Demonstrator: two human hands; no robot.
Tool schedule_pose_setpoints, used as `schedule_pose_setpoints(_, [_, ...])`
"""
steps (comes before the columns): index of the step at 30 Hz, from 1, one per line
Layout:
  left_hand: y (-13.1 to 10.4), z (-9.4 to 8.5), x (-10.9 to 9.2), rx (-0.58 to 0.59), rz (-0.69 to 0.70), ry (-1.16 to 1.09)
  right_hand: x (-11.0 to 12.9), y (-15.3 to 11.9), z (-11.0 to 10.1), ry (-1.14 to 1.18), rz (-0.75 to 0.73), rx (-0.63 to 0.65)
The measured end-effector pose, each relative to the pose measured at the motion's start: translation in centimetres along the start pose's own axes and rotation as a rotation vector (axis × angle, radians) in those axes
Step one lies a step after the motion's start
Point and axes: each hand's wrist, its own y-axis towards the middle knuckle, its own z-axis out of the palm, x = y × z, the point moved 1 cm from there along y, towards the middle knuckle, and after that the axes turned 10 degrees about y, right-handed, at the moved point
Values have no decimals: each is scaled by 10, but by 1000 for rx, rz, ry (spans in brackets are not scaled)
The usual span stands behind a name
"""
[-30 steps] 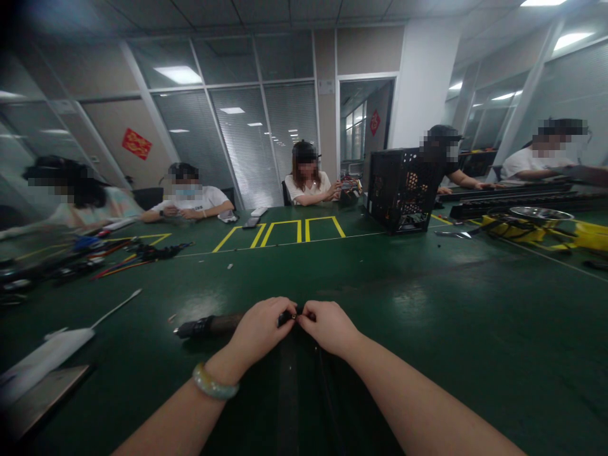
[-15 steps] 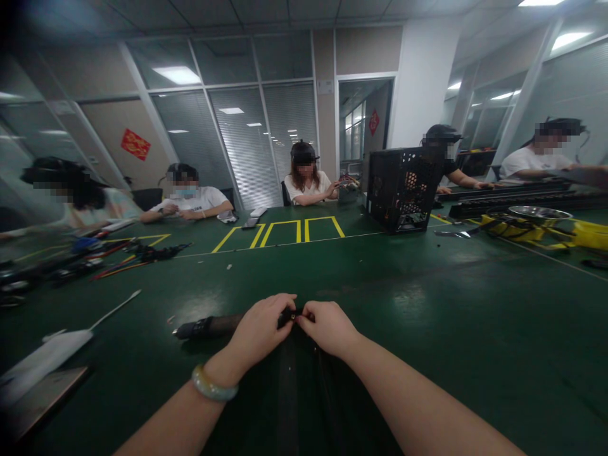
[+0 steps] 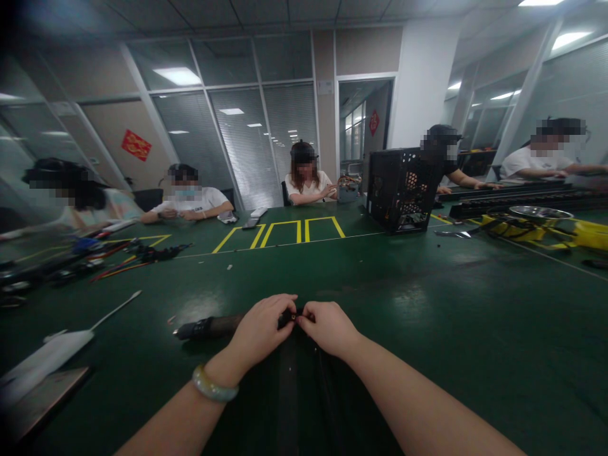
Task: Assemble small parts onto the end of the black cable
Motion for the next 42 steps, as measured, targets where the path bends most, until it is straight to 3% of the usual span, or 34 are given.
schedule_pose_setpoints(42, [1, 1, 1, 63, -56, 24, -2, -1, -1, 30, 18, 15])
